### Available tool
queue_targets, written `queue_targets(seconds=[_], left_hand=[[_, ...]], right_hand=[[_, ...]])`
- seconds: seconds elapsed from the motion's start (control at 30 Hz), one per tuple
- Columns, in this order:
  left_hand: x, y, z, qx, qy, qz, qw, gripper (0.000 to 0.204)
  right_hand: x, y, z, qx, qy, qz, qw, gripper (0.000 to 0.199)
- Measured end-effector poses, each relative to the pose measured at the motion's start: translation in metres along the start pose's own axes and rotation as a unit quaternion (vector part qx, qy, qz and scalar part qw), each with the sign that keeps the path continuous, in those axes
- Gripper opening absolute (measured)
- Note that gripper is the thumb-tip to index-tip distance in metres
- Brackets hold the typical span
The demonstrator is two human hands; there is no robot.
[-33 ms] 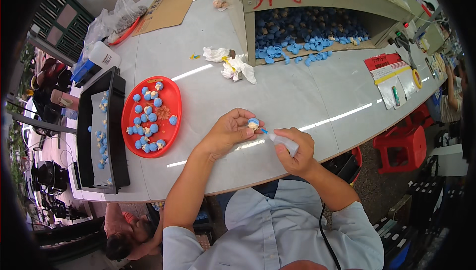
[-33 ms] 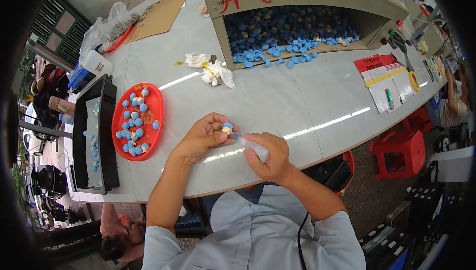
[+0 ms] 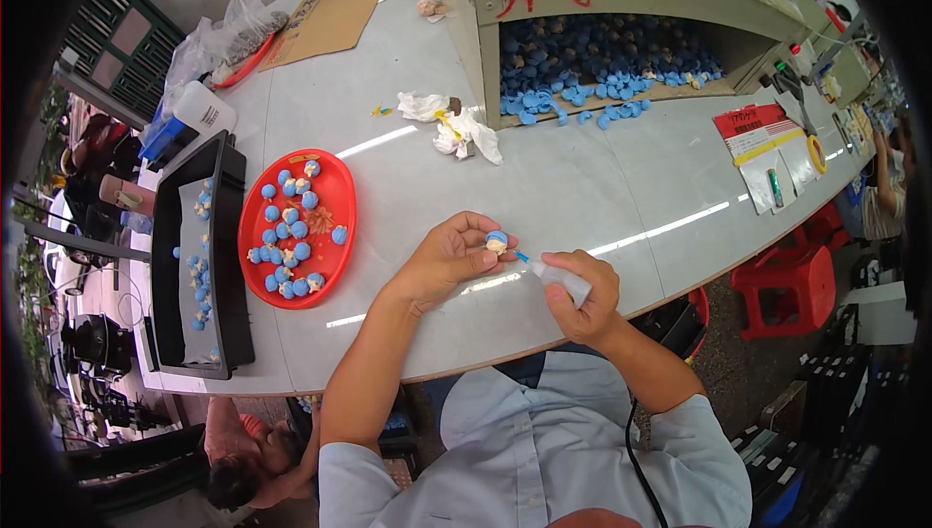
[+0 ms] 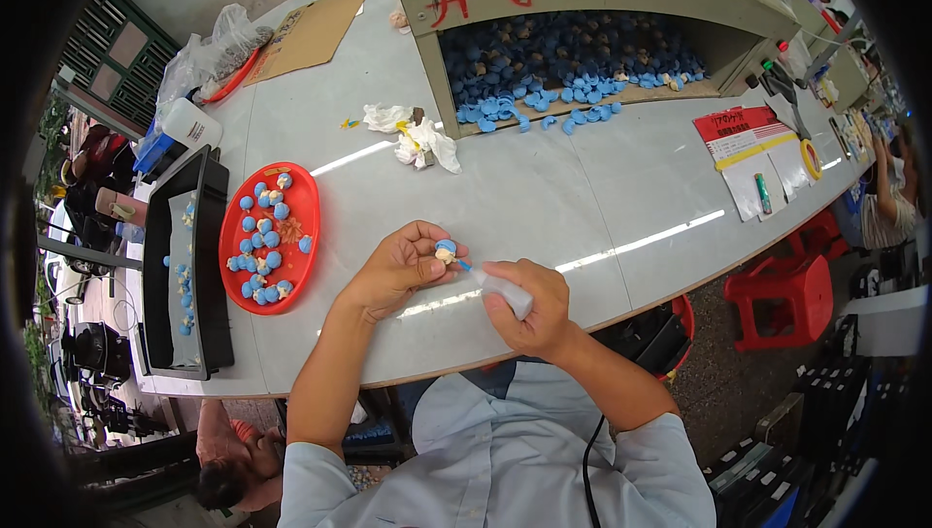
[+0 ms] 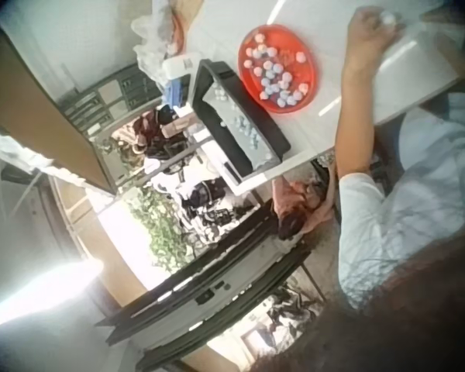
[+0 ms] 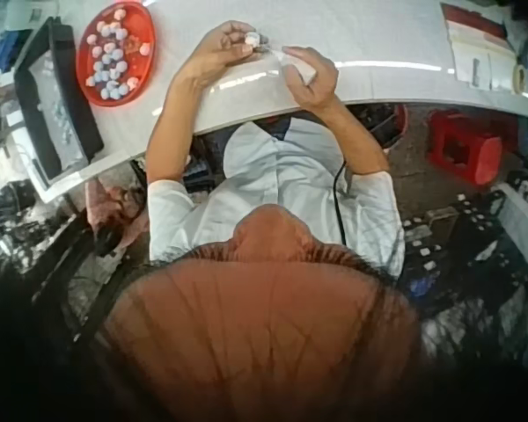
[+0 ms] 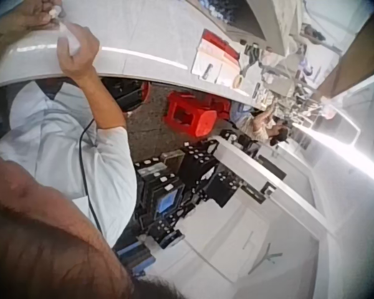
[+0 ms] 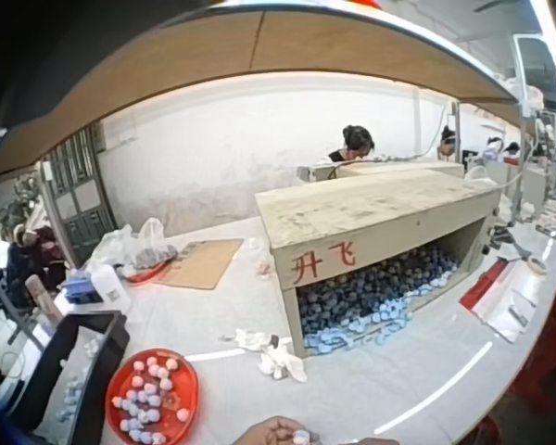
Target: The person applies adhesive from a bottle onto figurine head pieces and attaches hair pieces to them by hand.
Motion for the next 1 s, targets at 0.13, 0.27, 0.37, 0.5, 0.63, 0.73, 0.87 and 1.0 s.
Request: queue_targets(seconds=[0.13,0.27,0.37,0.5,0.63,0.73,0.87,1.0], left_hand=[[0.001,-0.004,-0.003,0.005,-0.017,-0.001,1.000,0.039],[0.001,-0.005,-0.002,-0.033,-0.058,0.003,0.998,0.037],[0.003,-0.007,-0.002,-0.062,-0.086,0.008,0.994,0.036],[0.005,-0.013,-0.008,-0.060,-0.121,0.013,0.991,0.035],[0.006,-0.012,-0.009,-0.076,-0.145,0.016,0.986,0.036],[0.008,-0.015,-0.011,-0.017,-0.125,0.029,0.992,0.036],[0.012,-0.021,-0.010,0.012,-0.085,0.043,0.995,0.037],[0.016,-0.029,-0.004,0.011,-0.085,0.087,0.993,0.037]], right_hand=[[0.009,0.025,-0.015,-0.046,-0.109,-0.054,0.992,0.030],[0.009,0.054,-0.046,-0.079,-0.221,-0.086,0.968,0.035],[-0.004,0.089,-0.065,-0.045,-0.229,-0.106,0.967,0.031],[-0.029,0.154,-0.087,0.036,-0.187,-0.176,0.966,0.028],[-0.038,0.204,-0.107,0.256,-0.211,-0.192,0.923,0.025],[-0.034,0.221,-0.120,0.262,-0.212,-0.207,0.918,0.026],[-0.026,0.228,-0.133,0.271,-0.198,-0.208,0.919,0.026],[-0.024,0.228,-0.137,0.263,-0.210,-0.207,0.919,0.026]])
Point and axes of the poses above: each hand's wrist, its own x-axis away from the middle knuckle, its own y-axis out of the back of the hand, z = x × y, the point moved 10 cm from there along -x, towards the middle knuckle, and after that the axes turned 13 degrees about -z, right-handed, at the moved point
